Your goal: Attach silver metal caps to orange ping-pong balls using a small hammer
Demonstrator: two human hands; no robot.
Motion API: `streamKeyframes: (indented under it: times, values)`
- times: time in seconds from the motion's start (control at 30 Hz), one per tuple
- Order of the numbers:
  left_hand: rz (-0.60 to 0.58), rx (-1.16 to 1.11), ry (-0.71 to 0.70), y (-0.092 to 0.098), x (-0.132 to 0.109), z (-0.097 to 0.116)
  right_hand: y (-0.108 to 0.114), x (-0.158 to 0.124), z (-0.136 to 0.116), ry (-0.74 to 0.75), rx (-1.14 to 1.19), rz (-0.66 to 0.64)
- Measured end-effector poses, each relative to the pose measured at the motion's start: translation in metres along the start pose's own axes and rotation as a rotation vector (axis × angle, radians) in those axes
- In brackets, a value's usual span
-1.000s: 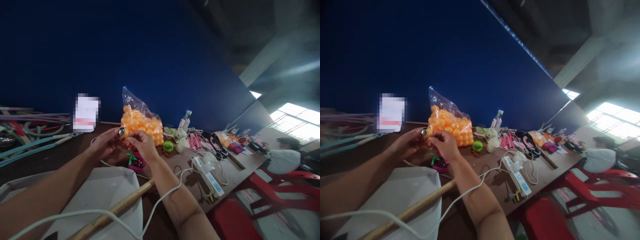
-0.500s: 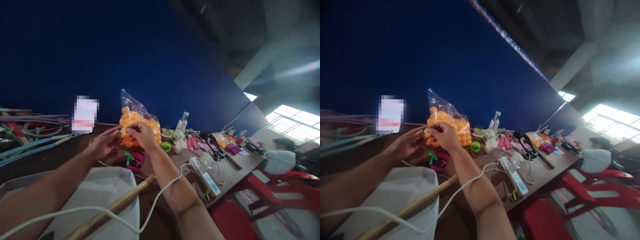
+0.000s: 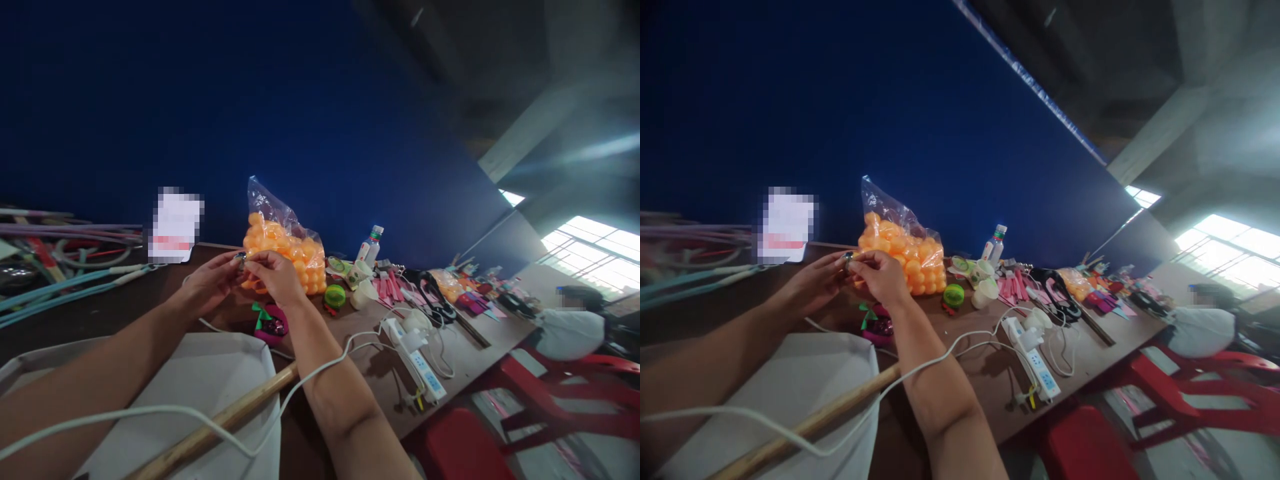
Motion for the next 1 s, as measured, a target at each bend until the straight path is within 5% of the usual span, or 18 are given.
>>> streamKeyframes:
  times: [1.0]
  values:
    - [-0.1,0.043,-0.017,0.0,0.004,-0.004,0.002,0.004,0.014,-0.11,0.154,-0.015]
Point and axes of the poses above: each hand's wrist, its own x-axis towards the middle knuckle, its own y-axis out of the back of the hand, z = x × y, the point moved 9 cm from there along x, towards the middle knuckle, and after that the axes turned 8 degrees about -y, right-handed, at the moved point
